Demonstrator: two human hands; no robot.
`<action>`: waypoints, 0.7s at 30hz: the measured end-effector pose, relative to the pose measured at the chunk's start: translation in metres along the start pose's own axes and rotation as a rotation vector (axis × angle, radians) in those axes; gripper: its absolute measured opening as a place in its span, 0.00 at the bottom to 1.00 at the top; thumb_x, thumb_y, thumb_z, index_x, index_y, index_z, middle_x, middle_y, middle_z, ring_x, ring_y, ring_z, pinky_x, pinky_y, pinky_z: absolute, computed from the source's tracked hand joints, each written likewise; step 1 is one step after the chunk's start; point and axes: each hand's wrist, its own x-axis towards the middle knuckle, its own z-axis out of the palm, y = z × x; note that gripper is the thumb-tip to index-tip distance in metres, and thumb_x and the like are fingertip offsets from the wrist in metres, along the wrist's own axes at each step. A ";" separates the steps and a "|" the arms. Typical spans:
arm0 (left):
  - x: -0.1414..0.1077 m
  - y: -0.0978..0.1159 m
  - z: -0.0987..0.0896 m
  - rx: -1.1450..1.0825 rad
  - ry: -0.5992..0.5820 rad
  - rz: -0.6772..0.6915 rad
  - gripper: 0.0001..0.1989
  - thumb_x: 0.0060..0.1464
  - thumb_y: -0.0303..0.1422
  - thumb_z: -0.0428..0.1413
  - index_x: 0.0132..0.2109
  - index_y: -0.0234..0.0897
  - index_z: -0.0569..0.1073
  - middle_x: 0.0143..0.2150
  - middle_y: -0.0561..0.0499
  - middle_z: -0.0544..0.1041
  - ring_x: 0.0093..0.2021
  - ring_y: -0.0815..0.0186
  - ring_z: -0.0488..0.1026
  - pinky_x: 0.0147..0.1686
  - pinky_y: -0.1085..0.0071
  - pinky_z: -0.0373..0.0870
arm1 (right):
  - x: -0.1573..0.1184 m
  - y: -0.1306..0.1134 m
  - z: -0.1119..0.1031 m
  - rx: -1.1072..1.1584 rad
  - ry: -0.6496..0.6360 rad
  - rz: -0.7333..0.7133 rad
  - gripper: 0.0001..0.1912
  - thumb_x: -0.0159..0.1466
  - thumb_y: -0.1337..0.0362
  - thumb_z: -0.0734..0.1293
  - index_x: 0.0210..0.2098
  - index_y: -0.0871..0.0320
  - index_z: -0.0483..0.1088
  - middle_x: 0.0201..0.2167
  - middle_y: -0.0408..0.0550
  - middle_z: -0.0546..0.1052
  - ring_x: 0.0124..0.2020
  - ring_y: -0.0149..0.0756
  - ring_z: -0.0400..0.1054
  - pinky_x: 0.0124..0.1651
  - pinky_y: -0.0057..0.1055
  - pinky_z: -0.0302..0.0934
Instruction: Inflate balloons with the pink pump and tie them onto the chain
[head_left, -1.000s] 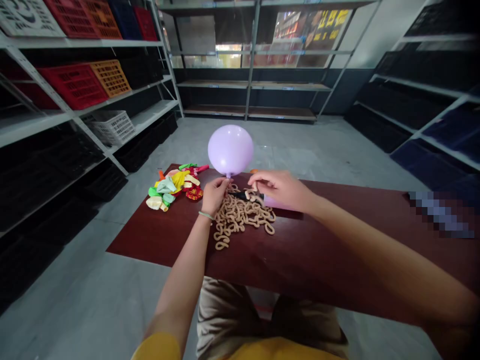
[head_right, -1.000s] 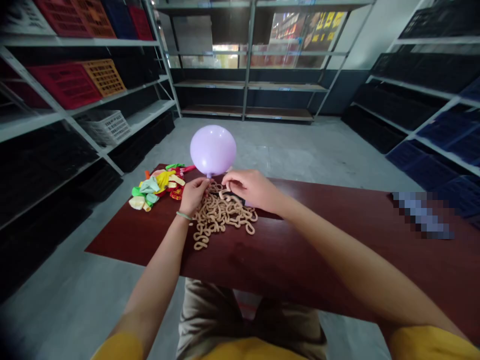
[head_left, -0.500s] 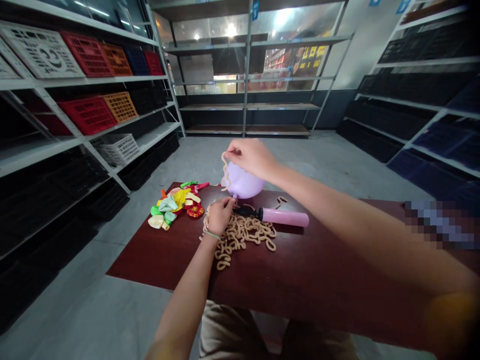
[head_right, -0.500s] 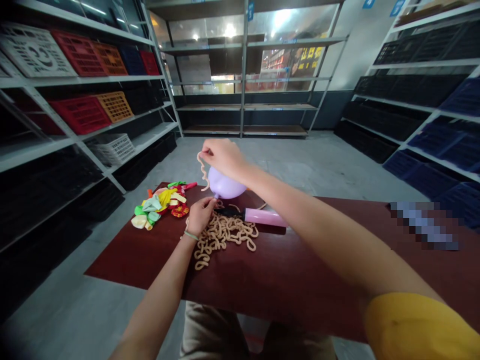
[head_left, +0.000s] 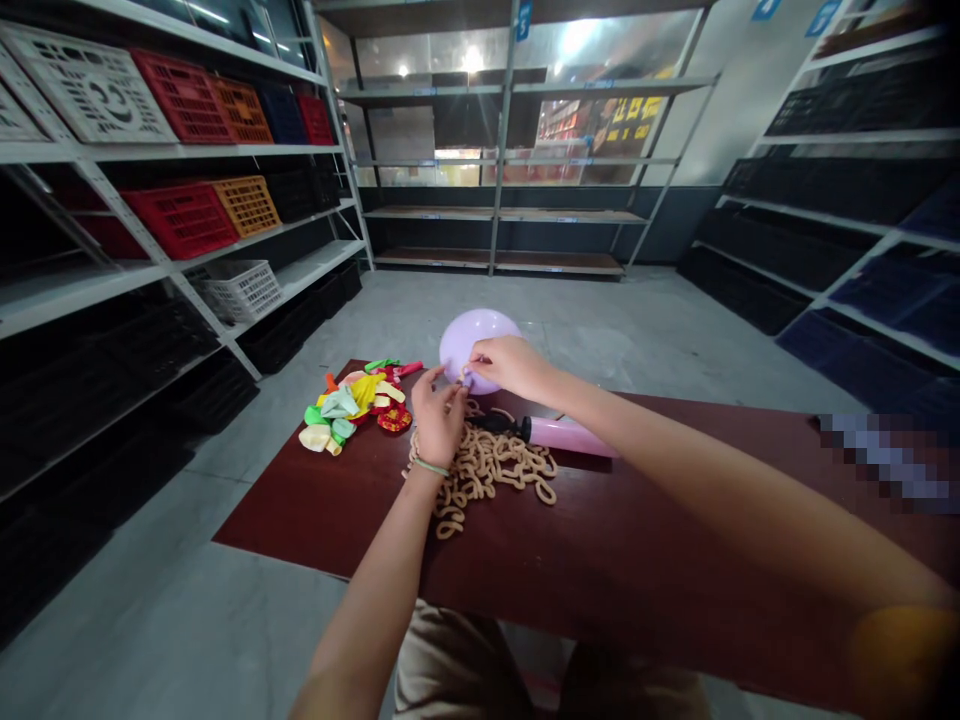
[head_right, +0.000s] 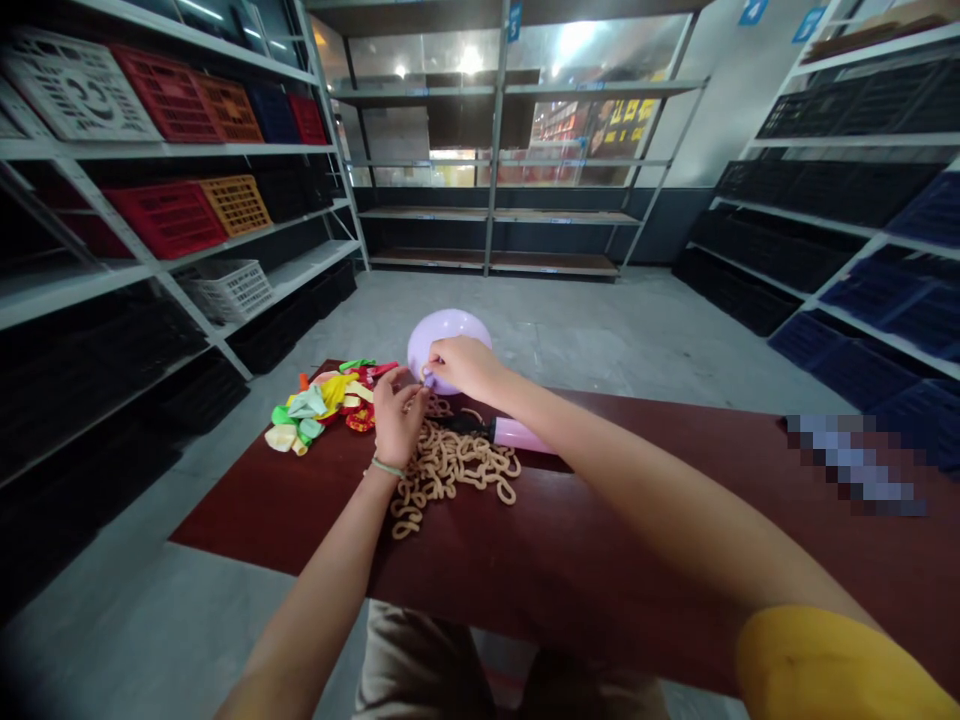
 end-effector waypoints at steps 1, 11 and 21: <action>0.001 0.000 0.000 -0.058 -0.004 -0.026 0.09 0.60 0.36 0.56 0.37 0.38 0.80 0.54 0.42 0.71 0.55 0.56 0.69 0.56 0.56 0.65 | -0.002 -0.001 -0.001 0.023 -0.013 0.005 0.10 0.65 0.63 0.64 0.36 0.58 0.78 0.30 0.49 0.78 0.29 0.32 0.68 0.33 0.29 0.52; 0.006 -0.011 -0.001 -0.426 0.032 -0.403 0.15 0.60 0.40 0.54 0.40 0.35 0.80 0.44 0.44 0.79 0.48 0.62 0.74 0.55 0.64 0.68 | -0.020 0.012 0.028 0.531 0.030 0.180 0.09 0.66 0.62 0.62 0.37 0.57 0.73 0.29 0.49 0.78 0.27 0.34 0.70 0.33 0.34 0.66; 0.006 -0.002 -0.003 -0.346 0.005 -0.320 0.13 0.60 0.39 0.54 0.39 0.36 0.80 0.43 0.45 0.79 0.47 0.62 0.75 0.53 0.65 0.69 | -0.009 -0.004 0.070 1.072 0.109 0.499 0.12 0.66 0.62 0.54 0.41 0.55 0.66 0.25 0.46 0.76 0.29 0.36 0.72 0.34 0.34 0.69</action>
